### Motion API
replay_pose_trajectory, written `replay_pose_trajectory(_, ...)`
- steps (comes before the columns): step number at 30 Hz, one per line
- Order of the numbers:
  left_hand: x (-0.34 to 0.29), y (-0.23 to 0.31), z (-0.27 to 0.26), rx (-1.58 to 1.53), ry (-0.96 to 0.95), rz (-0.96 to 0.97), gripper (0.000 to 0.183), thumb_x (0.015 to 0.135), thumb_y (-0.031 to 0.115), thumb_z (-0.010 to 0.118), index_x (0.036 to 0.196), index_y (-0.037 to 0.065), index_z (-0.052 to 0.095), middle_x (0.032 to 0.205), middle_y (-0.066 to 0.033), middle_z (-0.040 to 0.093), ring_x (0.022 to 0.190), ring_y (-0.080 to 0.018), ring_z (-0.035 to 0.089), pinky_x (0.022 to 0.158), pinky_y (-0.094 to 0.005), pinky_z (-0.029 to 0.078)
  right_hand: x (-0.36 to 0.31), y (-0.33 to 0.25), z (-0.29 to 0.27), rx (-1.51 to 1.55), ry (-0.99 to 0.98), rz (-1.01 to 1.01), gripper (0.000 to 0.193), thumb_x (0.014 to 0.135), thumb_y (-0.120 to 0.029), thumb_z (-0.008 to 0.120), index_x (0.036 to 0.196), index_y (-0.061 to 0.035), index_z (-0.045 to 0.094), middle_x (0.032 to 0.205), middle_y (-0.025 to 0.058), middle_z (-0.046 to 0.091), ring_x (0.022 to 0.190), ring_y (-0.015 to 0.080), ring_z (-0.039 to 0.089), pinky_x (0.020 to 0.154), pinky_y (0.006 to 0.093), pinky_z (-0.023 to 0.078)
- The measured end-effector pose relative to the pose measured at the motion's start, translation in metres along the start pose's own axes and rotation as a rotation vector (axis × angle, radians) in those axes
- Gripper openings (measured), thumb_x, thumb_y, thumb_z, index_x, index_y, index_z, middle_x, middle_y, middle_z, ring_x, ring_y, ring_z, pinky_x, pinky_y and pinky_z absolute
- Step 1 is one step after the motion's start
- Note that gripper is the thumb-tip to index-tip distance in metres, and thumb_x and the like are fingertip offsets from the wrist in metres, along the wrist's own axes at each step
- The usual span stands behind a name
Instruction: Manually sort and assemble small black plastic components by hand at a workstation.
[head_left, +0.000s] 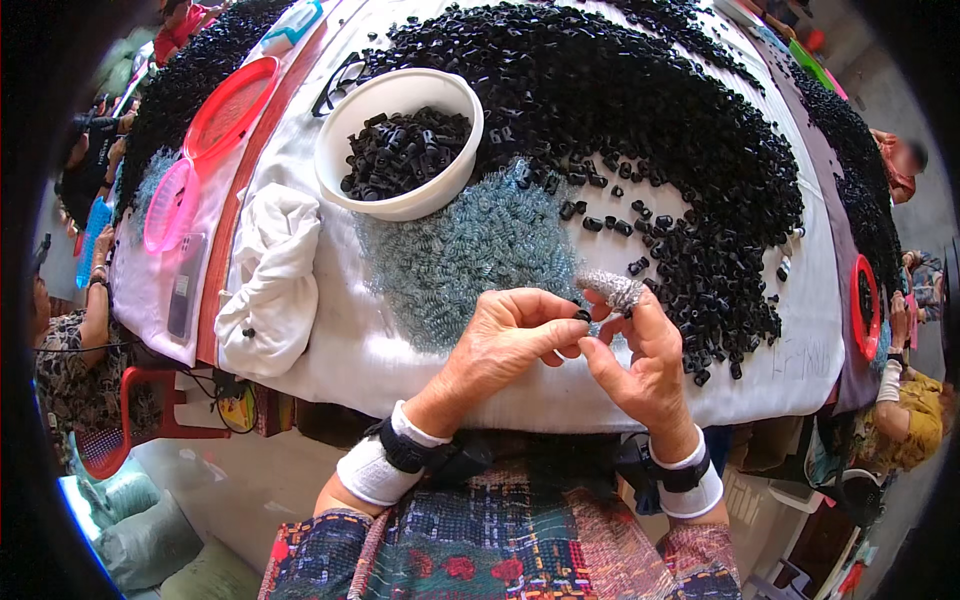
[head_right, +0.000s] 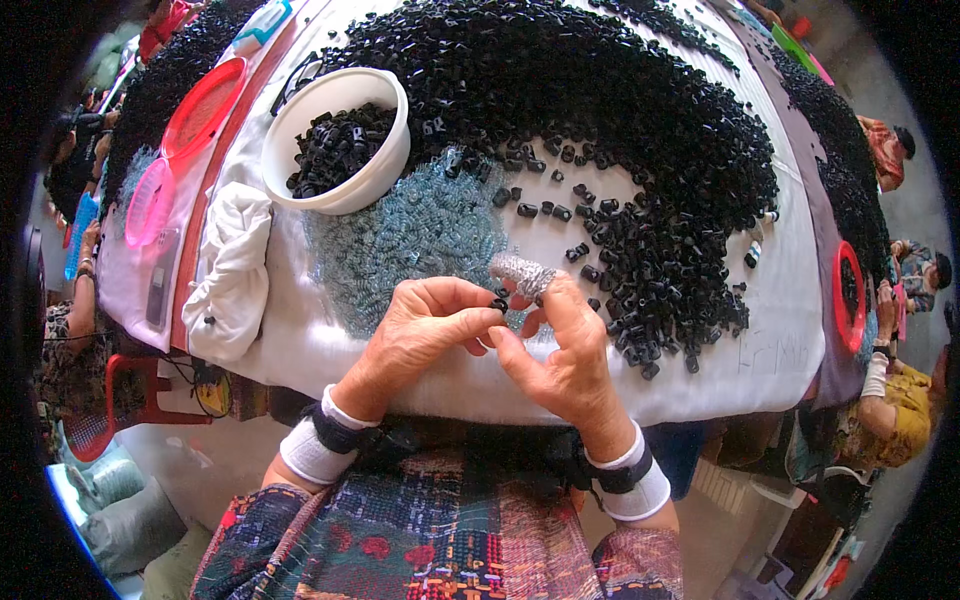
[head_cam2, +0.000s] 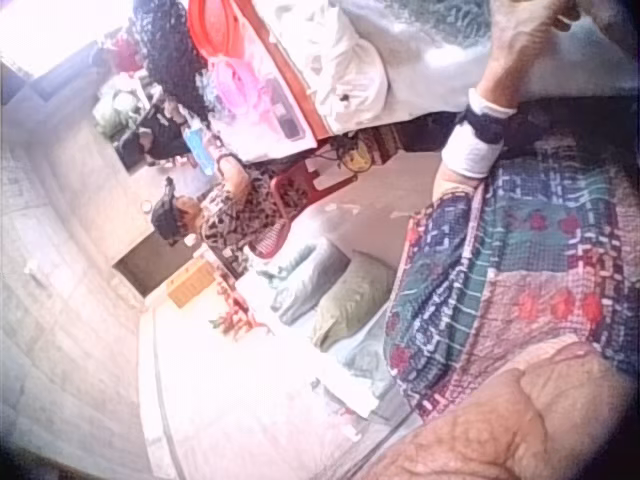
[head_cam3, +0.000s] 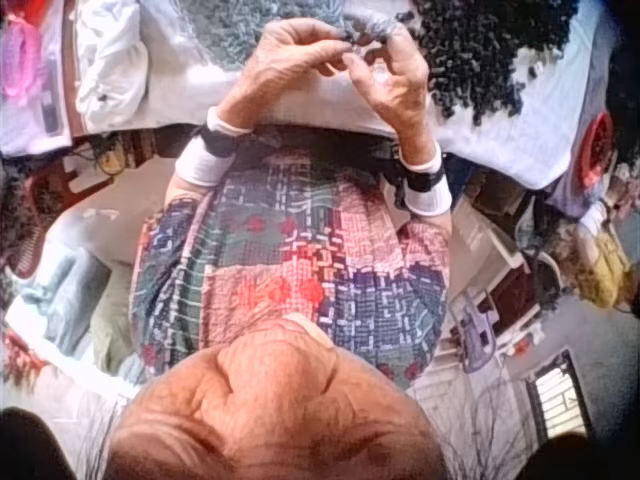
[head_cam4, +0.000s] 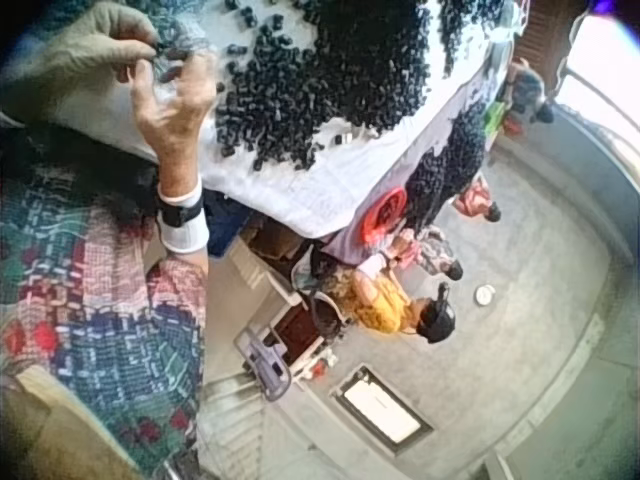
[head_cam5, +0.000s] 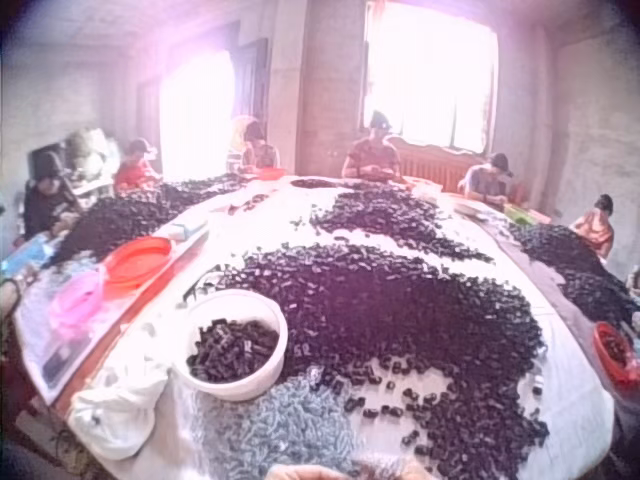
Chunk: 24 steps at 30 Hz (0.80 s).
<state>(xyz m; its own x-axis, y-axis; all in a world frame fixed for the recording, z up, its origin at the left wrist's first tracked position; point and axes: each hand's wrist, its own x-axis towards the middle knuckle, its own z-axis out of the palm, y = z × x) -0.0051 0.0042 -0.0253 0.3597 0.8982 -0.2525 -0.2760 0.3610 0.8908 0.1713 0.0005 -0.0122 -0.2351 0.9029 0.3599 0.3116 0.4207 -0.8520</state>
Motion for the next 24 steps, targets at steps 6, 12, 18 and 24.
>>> replay_pose_trajectory(6, 0.001, 0.001, 0.004, -0.043, 0.043, -0.013, 0.022, 0.084, 0.016, 0.070, 0.096, -0.001, 0.065, 0.082, -0.0076, 0.067, 0.069, -0.0112, 0.063, 0.061, -0.0230, 0.052, -0.005, 0.016, -0.005, -0.085, 0.155, 0.022, 0.031, 0.077, 0.004, 0.062, 0.108, -0.0005, 0.061, 0.093, 0.0098, 0.064, 0.073, 0.0150, 0.061, 0.058, 0.0236, 0.048)
replay_pose_trajectory(12, -0.003, -0.004, -0.005, -0.254, 0.113, 0.023, 0.019, 0.086, 0.011, 0.065, 0.101, 0.000, 0.061, 0.087, -0.0115, 0.068, 0.074, -0.0157, 0.067, 0.064, -0.0254, 0.055, -0.003, 0.016, -0.016, -0.186, 0.229, 0.092, 0.021, 0.080, 0.007, 0.058, 0.100, 0.0003, 0.062, 0.089, 0.0096, 0.064, 0.071, 0.0146, 0.062, 0.057, 0.0242, 0.048)
replay_pose_trajectory(18, -0.002, -0.007, -0.006, -0.354, 0.086, 0.092, 0.014, 0.088, 0.008, 0.062, 0.101, 0.002, 0.061, 0.088, -0.0140, 0.068, 0.074, -0.0181, 0.068, 0.064, -0.0292, 0.057, 0.005, 0.008, -0.001, -0.333, 0.006, -0.115, 0.020, 0.073, 0.008, 0.059, 0.092, 0.0029, 0.059, 0.083, 0.0167, 0.059, 0.078, 0.0333, 0.057, 0.067, 0.0382, 0.048)
replay_pose_trajectory(24, -0.003, -0.010, -0.010, -0.400, 0.072, 0.104, 0.014, 0.088, 0.008, 0.062, 0.101, 0.001, 0.060, 0.088, -0.0140, 0.068, 0.073, -0.0180, 0.067, 0.063, -0.0291, 0.057, 0.009, 0.020, 0.009, -0.473, -0.130, -0.102, 0.027, 0.072, 0.002, 0.058, 0.099, 0.0007, 0.056, 0.092, 0.0169, 0.058, 0.087, 0.0345, 0.055, 0.075, 0.0404, 0.047)
